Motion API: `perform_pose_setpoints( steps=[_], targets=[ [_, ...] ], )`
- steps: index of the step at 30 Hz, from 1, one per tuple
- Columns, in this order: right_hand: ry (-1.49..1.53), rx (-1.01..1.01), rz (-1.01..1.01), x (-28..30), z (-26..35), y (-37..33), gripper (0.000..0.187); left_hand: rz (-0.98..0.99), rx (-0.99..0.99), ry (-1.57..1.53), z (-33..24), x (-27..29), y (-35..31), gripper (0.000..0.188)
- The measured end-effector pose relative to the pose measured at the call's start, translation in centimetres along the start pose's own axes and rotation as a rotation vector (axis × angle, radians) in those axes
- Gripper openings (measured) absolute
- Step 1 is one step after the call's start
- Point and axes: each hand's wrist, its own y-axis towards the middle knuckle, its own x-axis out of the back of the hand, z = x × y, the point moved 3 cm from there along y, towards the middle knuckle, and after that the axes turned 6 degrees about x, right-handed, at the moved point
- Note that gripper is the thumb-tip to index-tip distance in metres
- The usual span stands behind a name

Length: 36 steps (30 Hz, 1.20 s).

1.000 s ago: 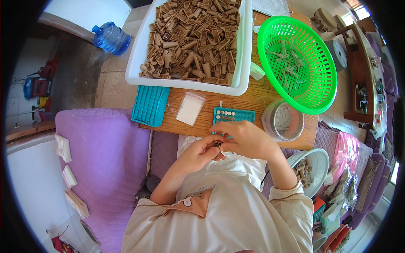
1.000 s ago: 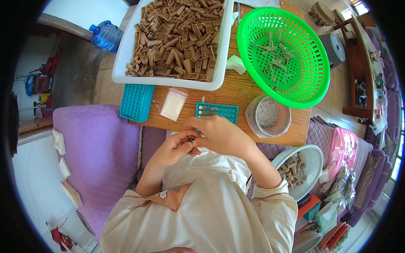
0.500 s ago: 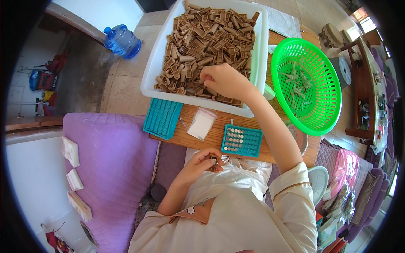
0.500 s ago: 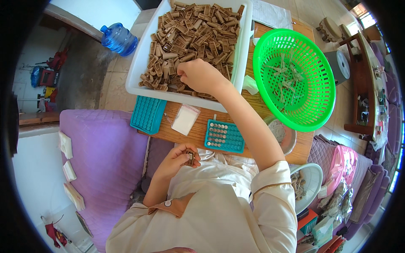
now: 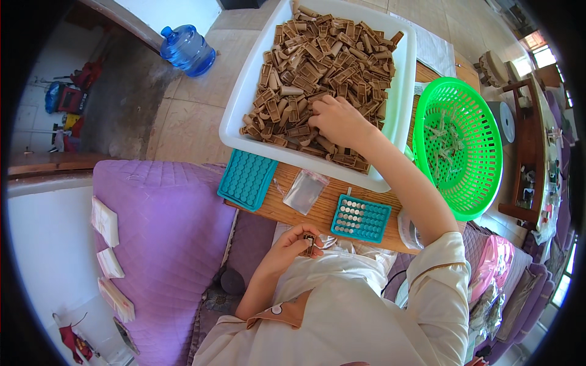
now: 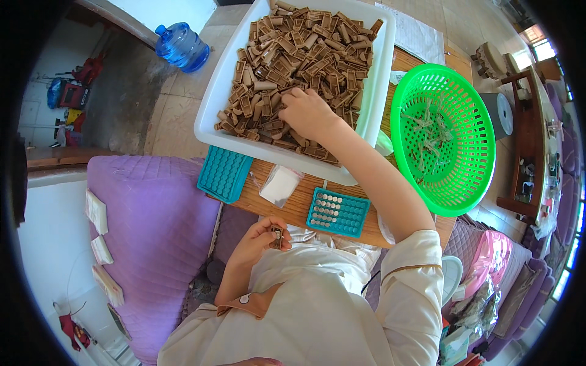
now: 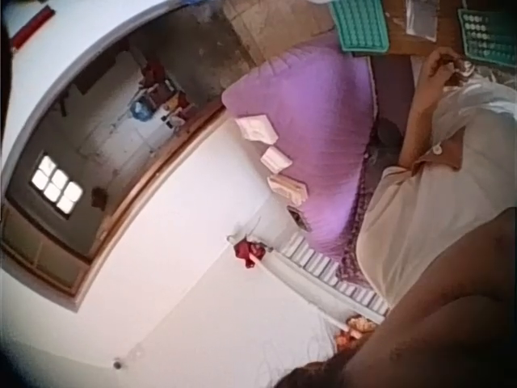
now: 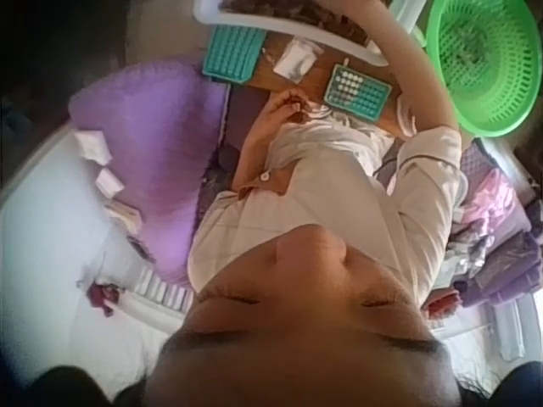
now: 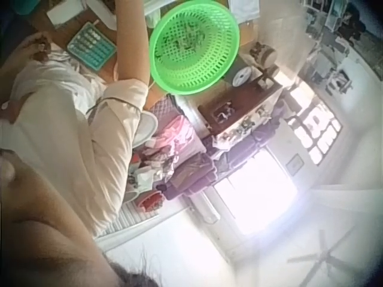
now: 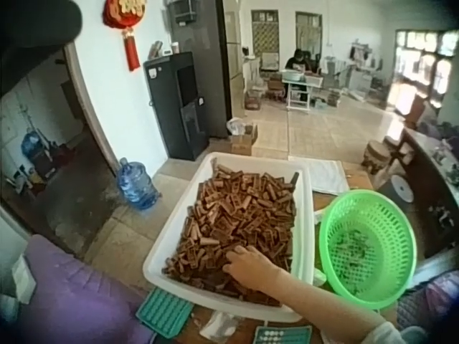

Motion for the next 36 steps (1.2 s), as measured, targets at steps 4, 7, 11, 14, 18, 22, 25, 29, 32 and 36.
perform_pose_setpoints(
  steps=[4, 7, 11, 14, 18, 22, 25, 29, 32, 36],
  targets=[
    [0.046, -0.127, 0.033, 0.3, -1.8, 0.0, 0.017, -0.013, 0.008, 0.002, 0.0, 0.1, 0.1, 0.02],
    [0.152, -0.198, 0.041, 0.8, -2.5, -0.4, 0.017, -0.028, -0.001, 0.013, -0.1, 0.2, 0.1, 0.02],
    [0.238, -0.358, 0.021, 2.5, -3.2, -1.4, 0.018, -0.044, -0.024, -0.002, -0.2, 0.2, 0.2, 0.02],
    [0.017, -0.359, -0.08, 2.9, -3.3, -2.2, 0.017, -0.042, -0.023, 0.007, -0.2, 0.1, 0.3, 0.02],
    [-0.006, -0.148, -0.198, 3.4, -1.4, -1.3, 0.016, -0.032, -0.019, 0.009, -0.1, -0.3, 0.3, 0.021],
    [0.132, -0.087, -0.005, 0.0, 1.2, 0.1, 0.015, -0.037, -0.016, 0.033, 0.1, -0.4, 0.3, 0.021],
    [-0.03, 0.021, 0.123, -2.8, 2.1, 0.6, 0.009, -0.031, -0.026, 0.037, 0.0, -0.6, 0.2, 0.022],
    [-0.087, -0.014, 0.231, -1.9, 2.3, 0.5, 0.012, -0.003, -0.004, 0.031, -0.1, -0.5, -0.3, 0.021],
    [0.06, -0.119, 0.118, 1.2, 1.7, -0.6, 0.012, -0.029, -0.015, 0.025, -0.1, -0.4, -0.4, 0.021],
    [0.585, -0.277, -0.073, 4.2, -0.1, -3.5, 0.015, -0.018, -0.025, 0.031, -0.1, -0.4, -0.1, 0.022]
  ],
)
